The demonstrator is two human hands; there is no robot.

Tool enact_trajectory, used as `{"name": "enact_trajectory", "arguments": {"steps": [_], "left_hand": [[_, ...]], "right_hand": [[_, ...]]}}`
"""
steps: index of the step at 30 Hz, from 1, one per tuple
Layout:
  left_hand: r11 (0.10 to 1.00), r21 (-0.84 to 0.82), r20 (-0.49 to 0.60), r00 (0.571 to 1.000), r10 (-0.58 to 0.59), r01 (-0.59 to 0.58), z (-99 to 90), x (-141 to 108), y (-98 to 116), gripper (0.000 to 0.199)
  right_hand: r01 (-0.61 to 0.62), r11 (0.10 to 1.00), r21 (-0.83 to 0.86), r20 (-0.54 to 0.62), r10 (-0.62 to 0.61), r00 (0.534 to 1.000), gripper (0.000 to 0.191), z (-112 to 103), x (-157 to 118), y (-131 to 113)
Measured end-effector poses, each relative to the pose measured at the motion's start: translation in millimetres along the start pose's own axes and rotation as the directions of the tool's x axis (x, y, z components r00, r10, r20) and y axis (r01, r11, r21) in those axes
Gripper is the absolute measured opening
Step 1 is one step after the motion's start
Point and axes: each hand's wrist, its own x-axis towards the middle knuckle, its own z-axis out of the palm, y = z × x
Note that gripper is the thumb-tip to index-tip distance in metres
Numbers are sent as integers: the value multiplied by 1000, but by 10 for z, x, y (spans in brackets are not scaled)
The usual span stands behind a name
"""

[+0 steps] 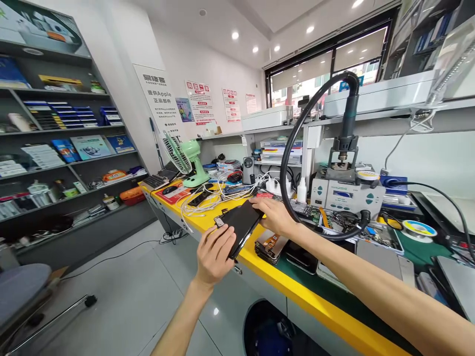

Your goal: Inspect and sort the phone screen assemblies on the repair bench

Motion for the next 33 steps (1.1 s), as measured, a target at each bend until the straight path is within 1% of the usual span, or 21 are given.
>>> {"name": "enact_trajectory", "arguments": {"steps": [2,4,6,8,10,12,14,16,19,21,23,25,26,28,29,30,33], "left_hand": [[996,51,16,997,74,-75,-145,80,10,40],[989,82,27,992,121,-123,-261,151,32,36],[985,95,19,989,144,-145,-347,204,58,34],[986,93,25,990,137,-139,-406,227,79,34],[994,73,59,995,82,-86,-438,215,90,33],[999,34,114,993,-10,6,-444,174,87,30],[996,-8,126,988,-90,92,-432,130,76,29],[988,-53,78,987,-139,143,-413,109,71,33],[974,-134,-23,982,-186,182,-397,139,82,45],[959,-185,-42,973,-227,216,-395,173,97,50],[934,-225,-44,955,-293,277,-391,191,104,47],[892,-265,-38,921,-388,365,-377,183,98,40],[861,-292,-24,897,-442,417,-366,171,91,36],[771,-351,31,829,-558,532,-332,142,70,28],[711,-376,71,784,-617,594,-310,126,58,26],[643,-393,113,729,-675,657,-284,112,47,25],[424,-414,233,544,-806,805,-191,75,17,27]], "right_hand": [[37,999,-22,-93,-39,995,24,-8,0,-46],[53,998,-42,-166,-59,984,29,-15,9,-95],[57,997,-55,-214,-68,975,35,-25,25,-143],[52,997,-58,-233,-64,970,39,-38,44,-184],[37,998,-53,-232,-48,972,40,-53,59,-215],[15,999,-37,-217,-23,976,41,-69,72,-237],[-6,1000,-11,-198,3,980,41,-93,89,-253],[-19,1000,22,-175,23,984,42,-130,115,-270],[-29,997,75,-132,38,991,38,-211,172,-303],[-37,993,113,-94,48,994,33,-274,212,-327],[-52,987,155,-45,60,997,27,-327,245,-347],[-78,978,194,12,77,997,24,-360,270,-354],[-98,972,212,42,91,995,23,-366,280,-352],[-156,959,238,99,135,986,24,-361,296,-335],[-193,949,248,128,166,978,25,-351,303,-321],[-235,938,255,160,198,967,26,-338,308,-304],[-365,890,274,269,293,917,29,-294,320,-238]]}}
